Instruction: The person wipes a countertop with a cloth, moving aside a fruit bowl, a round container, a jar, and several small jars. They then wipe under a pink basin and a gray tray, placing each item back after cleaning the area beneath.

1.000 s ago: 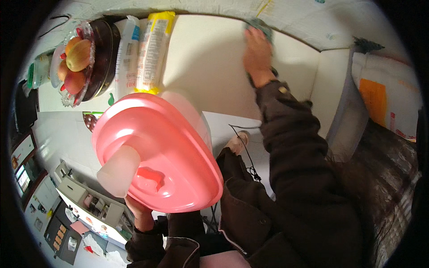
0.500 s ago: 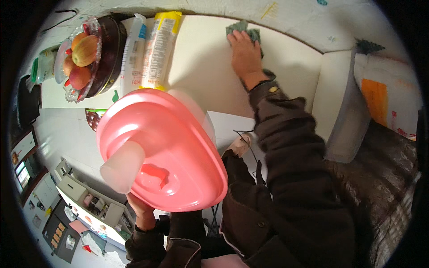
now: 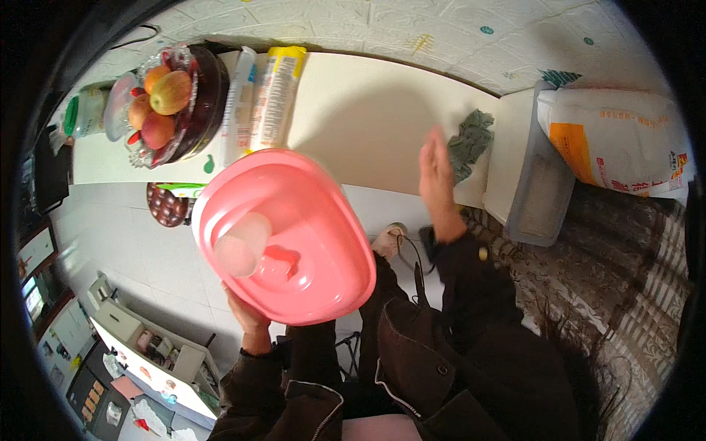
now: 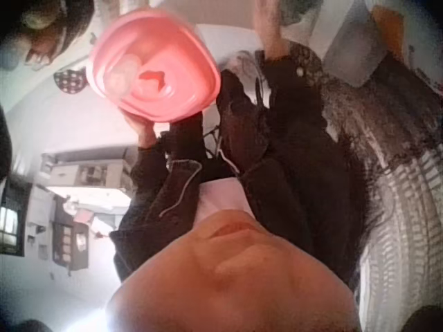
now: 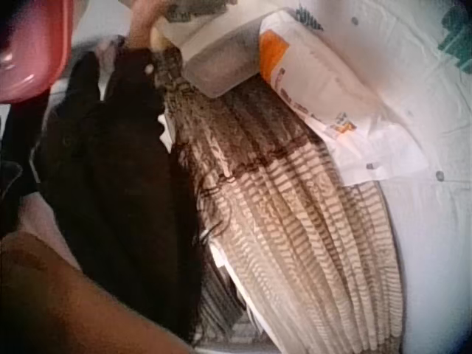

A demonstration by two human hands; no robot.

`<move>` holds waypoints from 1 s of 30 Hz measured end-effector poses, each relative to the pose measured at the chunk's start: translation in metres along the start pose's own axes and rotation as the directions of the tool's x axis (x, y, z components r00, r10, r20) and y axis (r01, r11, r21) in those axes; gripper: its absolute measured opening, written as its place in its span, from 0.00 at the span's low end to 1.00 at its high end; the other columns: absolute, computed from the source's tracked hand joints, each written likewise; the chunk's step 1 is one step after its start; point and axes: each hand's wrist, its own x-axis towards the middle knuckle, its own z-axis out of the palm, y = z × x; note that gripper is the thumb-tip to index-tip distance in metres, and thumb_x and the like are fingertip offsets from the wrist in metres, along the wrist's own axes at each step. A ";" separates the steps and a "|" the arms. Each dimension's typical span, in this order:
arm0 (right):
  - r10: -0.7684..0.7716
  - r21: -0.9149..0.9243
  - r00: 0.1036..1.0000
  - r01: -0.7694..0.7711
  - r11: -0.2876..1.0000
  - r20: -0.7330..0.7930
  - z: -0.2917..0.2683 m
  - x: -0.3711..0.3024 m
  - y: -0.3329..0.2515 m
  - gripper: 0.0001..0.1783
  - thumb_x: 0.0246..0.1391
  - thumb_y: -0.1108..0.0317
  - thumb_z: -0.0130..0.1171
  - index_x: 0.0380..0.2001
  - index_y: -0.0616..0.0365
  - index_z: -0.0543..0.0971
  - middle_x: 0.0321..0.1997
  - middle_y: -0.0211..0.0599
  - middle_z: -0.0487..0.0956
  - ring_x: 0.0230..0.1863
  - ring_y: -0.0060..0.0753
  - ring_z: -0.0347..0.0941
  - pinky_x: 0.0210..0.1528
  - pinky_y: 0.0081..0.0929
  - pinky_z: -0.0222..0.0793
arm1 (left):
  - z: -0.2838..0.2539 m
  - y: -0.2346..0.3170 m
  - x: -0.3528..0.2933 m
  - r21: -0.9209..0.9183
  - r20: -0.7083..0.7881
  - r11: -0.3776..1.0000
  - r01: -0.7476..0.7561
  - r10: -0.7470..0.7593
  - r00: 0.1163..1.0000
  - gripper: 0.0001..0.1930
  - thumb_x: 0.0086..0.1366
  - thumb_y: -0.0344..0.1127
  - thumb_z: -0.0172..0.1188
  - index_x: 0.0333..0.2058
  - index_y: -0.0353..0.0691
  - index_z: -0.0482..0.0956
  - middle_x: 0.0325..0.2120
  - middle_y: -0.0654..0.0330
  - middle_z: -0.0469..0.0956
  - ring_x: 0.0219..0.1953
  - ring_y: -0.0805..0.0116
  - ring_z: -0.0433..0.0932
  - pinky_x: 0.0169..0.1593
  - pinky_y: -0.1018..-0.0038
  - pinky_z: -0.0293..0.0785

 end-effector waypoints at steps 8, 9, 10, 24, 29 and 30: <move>0.211 0.479 0.873 -0.427 0.767 0.440 0.036 -0.101 -0.090 0.25 0.65 0.56 0.44 0.53 0.67 0.70 0.51 0.38 0.75 0.52 0.25 0.68 0.56 0.24 0.61 | 0.018 0.016 -0.005 0.115 -0.022 0.993 -0.015 0.017 1.000 0.28 0.72 0.50 0.33 0.57 0.30 0.62 0.52 0.51 0.69 0.52 0.62 0.69 0.54 0.67 0.67; 0.214 0.524 0.878 -0.435 0.732 0.428 0.033 -0.100 -0.093 0.24 0.65 0.57 0.45 0.52 0.67 0.71 0.49 0.37 0.75 0.50 0.24 0.69 0.54 0.23 0.63 | 0.023 0.021 -0.007 0.151 0.006 0.988 -0.032 0.031 0.999 0.28 0.72 0.50 0.33 0.57 0.30 0.62 0.52 0.51 0.69 0.52 0.62 0.69 0.54 0.68 0.67; 0.237 0.565 0.882 -0.447 0.694 0.407 0.029 -0.098 -0.096 0.23 0.65 0.57 0.45 0.51 0.67 0.72 0.48 0.37 0.76 0.48 0.23 0.71 0.52 0.22 0.64 | 0.028 0.027 -0.008 0.204 0.041 0.978 -0.048 0.040 0.998 0.28 0.72 0.49 0.34 0.56 0.29 0.62 0.51 0.51 0.69 0.52 0.62 0.69 0.54 0.68 0.67; 0.207 0.813 0.943 -0.329 0.481 0.260 -0.031 -0.003 -0.117 0.20 0.60 0.62 0.54 0.46 0.71 0.75 0.41 0.38 0.78 0.39 0.25 0.74 0.42 0.23 0.71 | 0.166 0.059 0.095 0.214 0.378 0.968 -0.135 0.045 0.925 0.29 0.72 0.50 0.36 0.56 0.27 0.63 0.51 0.51 0.71 0.49 0.65 0.73 0.52 0.72 0.69; 0.276 0.828 0.930 -0.347 0.441 0.243 -0.014 0.036 -0.104 0.21 0.59 0.60 0.56 0.46 0.70 0.75 0.41 0.39 0.78 0.40 0.25 0.74 0.43 0.24 0.71 | 0.198 0.065 0.140 0.295 0.378 0.935 -0.197 0.075 0.923 0.29 0.72 0.51 0.37 0.56 0.28 0.64 0.51 0.51 0.71 0.49 0.65 0.72 0.52 0.71 0.69; 0.281 0.826 0.928 -0.352 0.440 0.246 -0.013 0.040 -0.101 0.22 0.58 0.60 0.56 0.45 0.70 0.75 0.41 0.39 0.78 0.40 0.25 0.74 0.43 0.24 0.71 | 0.203 0.068 0.145 0.314 0.393 0.930 -0.189 0.054 0.918 0.27 0.72 0.49 0.36 0.56 0.30 0.64 0.50 0.53 0.71 0.49 0.65 0.72 0.52 0.70 0.69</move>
